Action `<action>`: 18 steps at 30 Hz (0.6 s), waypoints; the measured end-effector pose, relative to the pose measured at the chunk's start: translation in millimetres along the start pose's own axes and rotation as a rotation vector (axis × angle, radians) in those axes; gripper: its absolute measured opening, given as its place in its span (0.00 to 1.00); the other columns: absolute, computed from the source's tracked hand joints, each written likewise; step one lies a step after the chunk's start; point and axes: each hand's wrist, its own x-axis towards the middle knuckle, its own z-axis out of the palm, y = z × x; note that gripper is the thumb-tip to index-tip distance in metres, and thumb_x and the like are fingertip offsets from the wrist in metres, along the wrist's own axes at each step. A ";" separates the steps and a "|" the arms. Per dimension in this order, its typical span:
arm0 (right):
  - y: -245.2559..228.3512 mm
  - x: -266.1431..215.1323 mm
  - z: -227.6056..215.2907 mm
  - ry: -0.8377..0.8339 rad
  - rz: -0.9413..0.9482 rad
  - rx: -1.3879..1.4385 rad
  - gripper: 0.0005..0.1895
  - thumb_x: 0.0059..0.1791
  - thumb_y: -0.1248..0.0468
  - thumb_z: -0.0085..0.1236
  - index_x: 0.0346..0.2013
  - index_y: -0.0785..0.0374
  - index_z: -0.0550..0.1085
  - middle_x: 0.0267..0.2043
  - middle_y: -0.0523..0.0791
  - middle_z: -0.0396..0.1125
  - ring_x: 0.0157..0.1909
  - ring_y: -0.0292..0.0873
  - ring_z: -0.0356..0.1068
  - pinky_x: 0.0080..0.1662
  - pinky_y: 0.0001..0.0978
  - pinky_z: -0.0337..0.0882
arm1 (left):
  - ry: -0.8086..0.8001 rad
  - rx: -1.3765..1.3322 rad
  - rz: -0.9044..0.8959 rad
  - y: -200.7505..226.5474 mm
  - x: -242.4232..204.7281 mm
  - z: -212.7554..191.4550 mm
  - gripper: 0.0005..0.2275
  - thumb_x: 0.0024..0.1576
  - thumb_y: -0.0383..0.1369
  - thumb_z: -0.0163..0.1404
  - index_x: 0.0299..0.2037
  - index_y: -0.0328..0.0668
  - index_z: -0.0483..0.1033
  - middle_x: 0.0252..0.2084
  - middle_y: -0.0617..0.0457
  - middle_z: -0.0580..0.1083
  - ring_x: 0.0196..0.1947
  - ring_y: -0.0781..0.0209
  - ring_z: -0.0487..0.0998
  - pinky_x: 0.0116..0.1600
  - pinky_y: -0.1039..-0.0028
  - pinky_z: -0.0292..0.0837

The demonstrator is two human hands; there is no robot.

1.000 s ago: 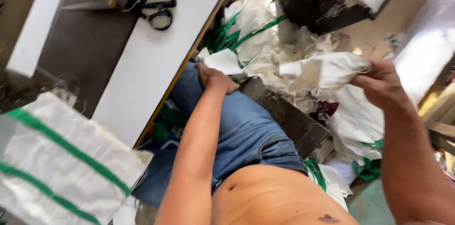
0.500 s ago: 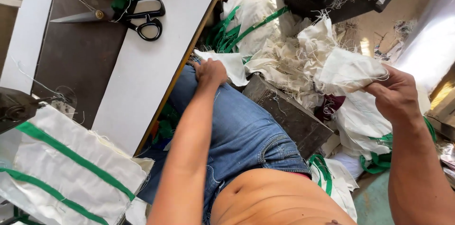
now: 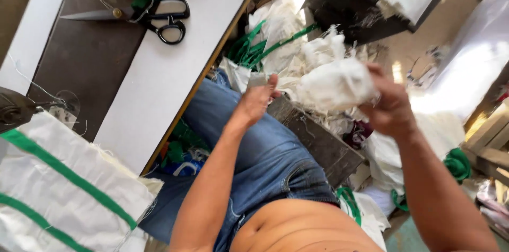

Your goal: The person is using an industrial sewing machine to assemble white fabric bags with green straps, involving fabric alignment, folding, and sewing.

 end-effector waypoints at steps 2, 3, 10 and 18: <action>-7.3 6.6 22.0 0.012 -0.356 -0.106 0.07 0.46 0.71 0.62 0.38 0.71 0.80 0.43 0.56 0.74 0.55 0.58 0.71 0.64 0.57 0.66 | -0.434 -0.754 -0.053 18.5 2.7 13.4 0.56 0.47 0.78 0.34 0.67 0.26 0.67 0.59 0.32 0.73 0.60 0.42 0.73 0.67 0.58 0.62; -17.7 4.6 26.4 0.009 -0.371 -0.111 0.07 0.46 0.71 0.62 0.38 0.71 0.80 0.43 0.56 0.74 0.55 0.58 0.71 0.64 0.57 0.66 | -0.428 -0.753 -0.037 23.8 17.8 23.8 0.56 0.47 0.78 0.34 0.67 0.26 0.67 0.59 0.32 0.73 0.60 0.42 0.73 0.67 0.58 0.62; 44.9 -66.9 -5.6 -0.096 0.142 -0.461 0.14 0.44 0.72 0.59 0.45 0.68 0.77 0.41 0.58 0.75 0.44 0.68 0.74 0.45 0.64 0.73 | -0.253 -1.328 0.274 48.5 70.1 52.3 0.10 0.56 0.26 0.57 0.46 0.47 0.75 0.38 0.53 0.79 0.37 0.56 0.83 0.42 0.67 0.80; -25.9 46.0 49.9 0.261 0.143 -0.302 0.54 0.43 0.55 0.72 0.73 0.69 0.49 0.71 0.66 0.50 0.64 0.73 0.60 0.63 0.70 0.63 | -0.033 -0.865 0.419 53.1 41.4 47.0 0.16 0.53 0.35 0.65 0.46 0.34 0.78 0.36 0.42 0.80 0.30 0.58 0.82 0.31 0.62 0.85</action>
